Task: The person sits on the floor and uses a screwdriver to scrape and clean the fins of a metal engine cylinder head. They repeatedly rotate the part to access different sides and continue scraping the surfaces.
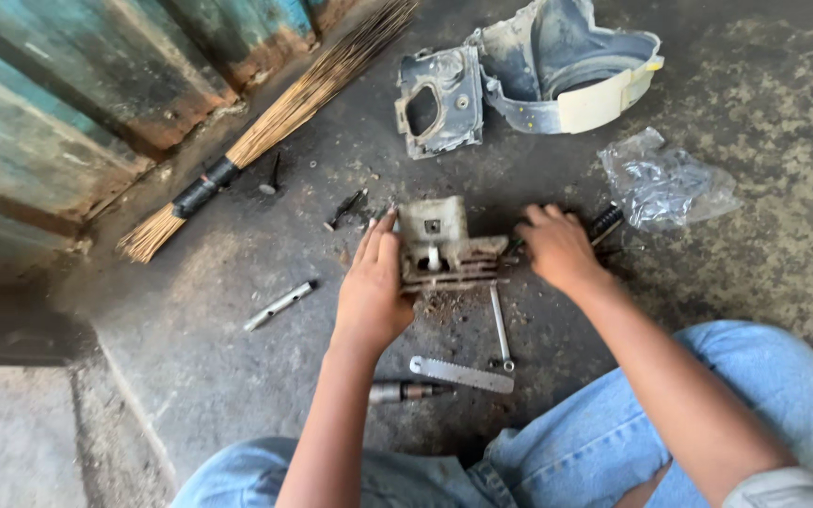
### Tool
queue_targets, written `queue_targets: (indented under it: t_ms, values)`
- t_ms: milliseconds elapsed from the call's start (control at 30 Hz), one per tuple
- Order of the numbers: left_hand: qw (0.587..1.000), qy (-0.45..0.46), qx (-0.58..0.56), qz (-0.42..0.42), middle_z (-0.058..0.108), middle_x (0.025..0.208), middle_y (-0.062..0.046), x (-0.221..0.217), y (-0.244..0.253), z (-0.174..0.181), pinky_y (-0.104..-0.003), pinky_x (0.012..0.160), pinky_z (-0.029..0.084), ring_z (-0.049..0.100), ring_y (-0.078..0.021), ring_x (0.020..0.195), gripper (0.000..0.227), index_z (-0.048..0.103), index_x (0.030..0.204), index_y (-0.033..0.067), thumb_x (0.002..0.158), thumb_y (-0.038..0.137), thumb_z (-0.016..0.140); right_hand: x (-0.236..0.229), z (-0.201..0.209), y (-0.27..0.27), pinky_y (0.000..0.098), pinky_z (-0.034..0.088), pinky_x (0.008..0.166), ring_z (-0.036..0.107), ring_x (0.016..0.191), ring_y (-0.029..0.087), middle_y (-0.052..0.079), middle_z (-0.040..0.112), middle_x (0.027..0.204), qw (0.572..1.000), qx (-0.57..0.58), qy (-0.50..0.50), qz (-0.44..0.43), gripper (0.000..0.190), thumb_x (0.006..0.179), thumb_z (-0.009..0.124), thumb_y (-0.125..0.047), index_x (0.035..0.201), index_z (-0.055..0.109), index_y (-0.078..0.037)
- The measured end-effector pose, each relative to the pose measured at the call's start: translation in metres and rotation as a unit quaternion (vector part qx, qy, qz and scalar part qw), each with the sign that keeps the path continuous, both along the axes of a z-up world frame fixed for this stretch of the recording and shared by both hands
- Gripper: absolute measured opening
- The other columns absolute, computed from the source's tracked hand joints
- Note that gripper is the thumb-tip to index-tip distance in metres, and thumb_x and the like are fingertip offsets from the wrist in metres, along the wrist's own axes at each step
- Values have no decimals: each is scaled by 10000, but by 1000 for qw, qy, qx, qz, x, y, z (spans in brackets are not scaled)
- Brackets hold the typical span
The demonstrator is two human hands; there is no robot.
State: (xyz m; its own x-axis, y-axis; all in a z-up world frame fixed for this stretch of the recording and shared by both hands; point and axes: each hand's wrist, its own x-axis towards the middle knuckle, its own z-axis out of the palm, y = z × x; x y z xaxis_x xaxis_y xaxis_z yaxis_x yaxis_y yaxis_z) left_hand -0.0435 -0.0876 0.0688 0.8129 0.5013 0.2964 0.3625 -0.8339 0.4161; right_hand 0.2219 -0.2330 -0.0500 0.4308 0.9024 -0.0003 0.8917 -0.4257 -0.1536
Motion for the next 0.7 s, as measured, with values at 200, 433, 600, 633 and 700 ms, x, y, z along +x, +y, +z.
queue_targets:
  t_ms: [200,433,600,633,700]
  values:
    - [997,60,-27,51,458,1548,-108,-1,-6,6,-406,1108,416,455,-330,1406,708,496,1264,54,658,85,862,8,13,-18,497,497,889,618,1111,362,115,654,1184,996,57,50,-57,239,882,700,-132,1107,650,-69]
    - [995,65,44,61,452,1548,-113,2,-8,1,-389,1085,427,474,-338,1373,802,537,1331,83,596,40,856,-12,108,-22,391,521,818,675,936,289,100,686,1019,933,302,186,53,142,965,661,-43,1107,669,-32]
    - [997,67,9,41,473,1537,-92,6,6,-1,-401,1075,461,492,-327,1388,723,547,1283,53,619,26,834,-44,153,-31,368,529,753,661,844,261,101,665,965,955,222,170,96,186,933,665,-15,1110,718,-34]
    - [997,65,13,43,470,1542,-91,7,5,-1,-400,1069,465,494,-329,1381,705,553,1268,57,622,28,834,-48,158,-28,365,540,753,678,863,251,99,671,984,954,224,167,105,192,927,654,-9,1107,718,-31]
    - [997,61,12,46,471,1546,-89,7,5,1,-400,1055,473,499,-331,1374,697,557,1260,61,621,28,832,-50,165,-23,371,548,759,679,862,256,103,675,993,961,199,150,117,201,896,666,-14,1088,727,-23]
